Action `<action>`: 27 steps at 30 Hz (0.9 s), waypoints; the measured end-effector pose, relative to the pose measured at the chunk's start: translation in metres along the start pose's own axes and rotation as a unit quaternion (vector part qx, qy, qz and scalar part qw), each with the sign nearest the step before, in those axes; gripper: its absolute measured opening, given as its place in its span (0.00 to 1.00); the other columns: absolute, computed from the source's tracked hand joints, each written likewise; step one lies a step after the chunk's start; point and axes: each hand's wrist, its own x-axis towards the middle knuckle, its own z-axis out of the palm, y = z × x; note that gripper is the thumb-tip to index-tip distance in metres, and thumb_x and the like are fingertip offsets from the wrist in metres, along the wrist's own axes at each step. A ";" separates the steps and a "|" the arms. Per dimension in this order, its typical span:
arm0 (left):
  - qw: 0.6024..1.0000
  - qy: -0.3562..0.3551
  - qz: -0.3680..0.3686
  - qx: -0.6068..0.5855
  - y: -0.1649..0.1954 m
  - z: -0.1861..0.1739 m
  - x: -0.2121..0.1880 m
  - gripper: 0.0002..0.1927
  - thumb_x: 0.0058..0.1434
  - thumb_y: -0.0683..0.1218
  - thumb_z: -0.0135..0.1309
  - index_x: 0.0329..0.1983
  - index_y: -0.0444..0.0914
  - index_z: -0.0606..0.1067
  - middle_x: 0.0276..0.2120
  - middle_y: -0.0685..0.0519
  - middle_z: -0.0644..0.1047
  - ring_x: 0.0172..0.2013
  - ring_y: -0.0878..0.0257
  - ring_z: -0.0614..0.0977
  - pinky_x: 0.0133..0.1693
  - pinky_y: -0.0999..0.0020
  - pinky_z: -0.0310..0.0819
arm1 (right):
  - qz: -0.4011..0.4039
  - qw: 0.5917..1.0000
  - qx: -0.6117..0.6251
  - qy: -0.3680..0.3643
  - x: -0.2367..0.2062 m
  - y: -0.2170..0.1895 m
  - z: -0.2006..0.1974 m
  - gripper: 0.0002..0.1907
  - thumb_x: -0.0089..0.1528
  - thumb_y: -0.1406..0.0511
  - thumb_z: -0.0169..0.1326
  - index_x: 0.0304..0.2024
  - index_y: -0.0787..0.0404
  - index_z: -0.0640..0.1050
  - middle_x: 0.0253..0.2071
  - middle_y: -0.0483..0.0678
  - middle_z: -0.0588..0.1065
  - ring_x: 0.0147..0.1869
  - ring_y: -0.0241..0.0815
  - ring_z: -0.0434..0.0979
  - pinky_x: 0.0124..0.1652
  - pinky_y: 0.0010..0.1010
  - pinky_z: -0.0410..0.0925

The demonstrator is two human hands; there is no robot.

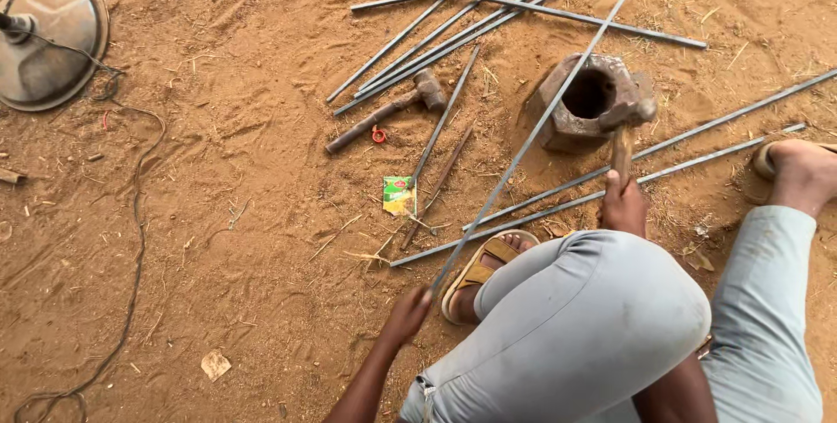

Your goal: The person sits on the ground and uses a hammer to repeatedly strike the tip of a metal rod placed in a hollowed-out block, likely to sharpen or shape it. They handle multiple rods one at a time, striking each several times before setting it aside.

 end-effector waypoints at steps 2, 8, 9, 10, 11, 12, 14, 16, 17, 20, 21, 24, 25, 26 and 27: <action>1.000 0.002 -0.026 0.008 0.039 0.016 0.056 0.23 0.72 0.56 0.48 0.65 0.40 0.69 0.55 0.45 0.76 0.50 0.55 0.76 0.49 0.57 0.69 | 0.006 1.000 -0.005 0.004 0.000 0.007 0.001 0.24 0.72 0.50 0.45 0.43 0.67 0.69 0.22 0.47 0.68 0.19 0.39 0.69 0.19 0.37 0.63; 0.993 -0.089 -0.032 -0.077 0.201 0.061 0.200 0.11 0.73 0.48 0.45 0.38 0.37 0.74 0.26 0.47 0.75 0.24 0.60 0.74 0.25 0.65 0.67 | -0.086 0.985 -0.148 0.026 0.016 0.018 0.003 0.29 0.75 0.48 0.46 0.40 0.70 0.73 0.25 0.60 0.74 0.25 0.53 0.74 0.29 0.48 0.67; 0.987 -0.092 -0.048 -0.122 0.224 0.067 0.208 0.06 0.70 0.45 0.46 0.40 0.39 0.72 0.27 0.49 0.76 0.25 0.61 0.75 0.26 0.65 0.69 | -0.121 0.973 -0.193 0.029 0.018 0.020 0.005 0.31 0.77 0.47 0.45 0.39 0.69 0.75 0.25 0.62 0.75 0.28 0.56 0.75 0.33 0.51 0.68; 0.979 -0.099 -0.066 -0.167 0.245 0.077 0.213 0.04 0.67 0.42 0.47 0.42 0.40 0.71 0.29 0.50 0.77 0.26 0.63 0.76 0.26 0.66 0.70 | -0.151 0.958 -0.242 0.034 0.019 0.023 0.004 0.32 0.79 0.46 0.44 0.38 0.68 0.76 0.26 0.63 0.75 0.30 0.59 0.76 0.38 0.54 0.68; 0.963 -0.125 -0.003 -0.238 0.268 0.086 0.218 0.07 0.69 0.46 0.47 0.43 0.39 0.73 0.28 0.50 0.78 0.25 0.63 0.77 0.26 0.67 0.71 | -0.115 0.968 -0.218 0.055 0.019 0.026 0.000 0.30 0.75 0.46 0.45 0.43 0.68 0.75 0.28 0.64 0.76 0.32 0.62 0.76 0.37 0.54 0.68; 0.939 -0.145 0.058 -0.306 0.288 0.088 0.223 0.12 0.72 0.50 0.48 0.43 0.37 0.75 0.27 0.51 0.79 0.24 0.64 0.77 0.26 0.68 0.72 | -0.082 0.976 -0.190 0.073 0.016 0.025 0.005 0.30 0.71 0.46 0.45 0.48 0.69 0.73 0.30 0.66 0.76 0.34 0.66 0.77 0.36 0.55 0.69; 0.918 -0.135 0.035 -0.372 0.328 0.098 0.225 0.12 0.69 0.49 0.50 0.46 0.36 0.78 0.30 0.53 0.80 0.28 0.66 0.81 0.31 0.67 0.77 | -0.147 0.973 -0.152 0.094 0.014 0.030 0.005 0.29 0.73 0.47 0.46 0.50 0.70 0.72 0.33 0.66 0.77 0.36 0.66 0.78 0.37 0.54 0.69; 0.869 -0.195 0.035 -0.454 0.362 0.104 0.226 0.18 0.73 0.54 0.48 0.43 0.34 0.74 0.27 0.50 0.80 0.24 0.61 0.80 0.27 0.63 0.75 | -0.151 0.977 -0.122 0.092 0.007 0.034 0.006 0.28 0.73 0.48 0.46 0.50 0.69 0.72 0.34 0.65 0.77 0.36 0.64 0.79 0.37 0.53 0.70; 0.855 -0.207 0.081 -0.468 0.382 0.106 0.228 0.19 0.74 0.54 0.46 0.45 0.32 0.76 0.27 0.49 0.81 0.25 0.62 0.80 0.28 0.65 0.76 | -0.125 0.983 -0.108 0.080 0.005 0.034 0.006 0.27 0.72 0.48 0.45 0.49 0.69 0.72 0.33 0.64 0.77 0.35 0.63 0.80 0.36 0.52 0.70; 0.826 -0.208 0.123 -0.509 0.429 0.107 0.228 0.20 0.75 0.53 0.44 0.47 0.32 0.77 0.30 0.46 0.82 0.26 0.62 0.80 0.30 0.67 0.76 | -0.083 0.988 -0.110 0.062 0.006 0.029 0.011 0.27 0.72 0.48 0.46 0.46 0.68 0.72 0.32 0.63 0.77 0.35 0.62 0.81 0.36 0.52 0.71; 0.818 -0.207 0.121 -0.523 0.440 0.109 0.227 0.20 0.76 0.53 0.43 0.48 0.32 0.77 0.31 0.45 0.82 0.26 0.62 0.80 0.30 0.67 0.77 | -0.074 0.988 -0.120 0.063 0.007 0.029 0.009 0.26 0.72 0.49 0.46 0.46 0.68 0.72 0.31 0.63 0.77 0.35 0.62 0.81 0.37 0.52 0.70; 0.794 -0.227 0.155 -0.543 0.458 0.111 0.228 0.21 0.77 0.53 0.38 0.49 0.34 0.77 0.31 0.45 0.82 0.26 0.64 0.80 0.30 0.68 0.77 | -0.055 0.990 -0.113 0.060 0.008 0.035 0.006 0.26 0.71 0.49 0.46 0.50 0.67 0.72 0.31 0.63 0.77 0.34 0.62 0.80 0.35 0.52 0.70; 0.788 -0.229 0.158 -0.549 0.460 0.113 0.229 0.21 0.77 0.53 0.38 0.47 0.34 0.77 0.31 0.45 0.83 0.26 0.63 0.81 0.30 0.67 0.78 | -0.061 0.990 -0.113 0.062 0.008 0.038 0.006 0.26 0.71 0.49 0.46 0.48 0.67 0.72 0.30 0.63 0.77 0.34 0.62 0.80 0.35 0.51 0.70; 0.782 -0.230 0.161 -0.556 0.461 0.116 0.230 0.21 0.77 0.52 0.37 0.46 0.35 0.77 0.31 0.44 0.83 0.26 0.62 0.81 0.30 0.66 0.78 | -0.067 0.990 -0.112 0.062 0.009 0.041 0.006 0.26 0.72 0.49 0.46 0.47 0.67 0.72 0.30 0.62 0.77 0.34 0.61 0.81 0.35 0.51 0.71; 0.777 -0.230 0.166 -0.562 0.461 0.117 0.232 0.21 0.77 0.52 0.36 0.44 0.35 0.77 0.31 0.44 0.83 0.25 0.61 0.82 0.30 0.65 0.79 | -0.074 0.989 -0.111 0.061 0.010 0.042 0.008 0.26 0.72 0.49 0.46 0.46 0.68 0.72 0.30 0.62 0.77 0.34 0.60 0.81 0.36 0.51 0.71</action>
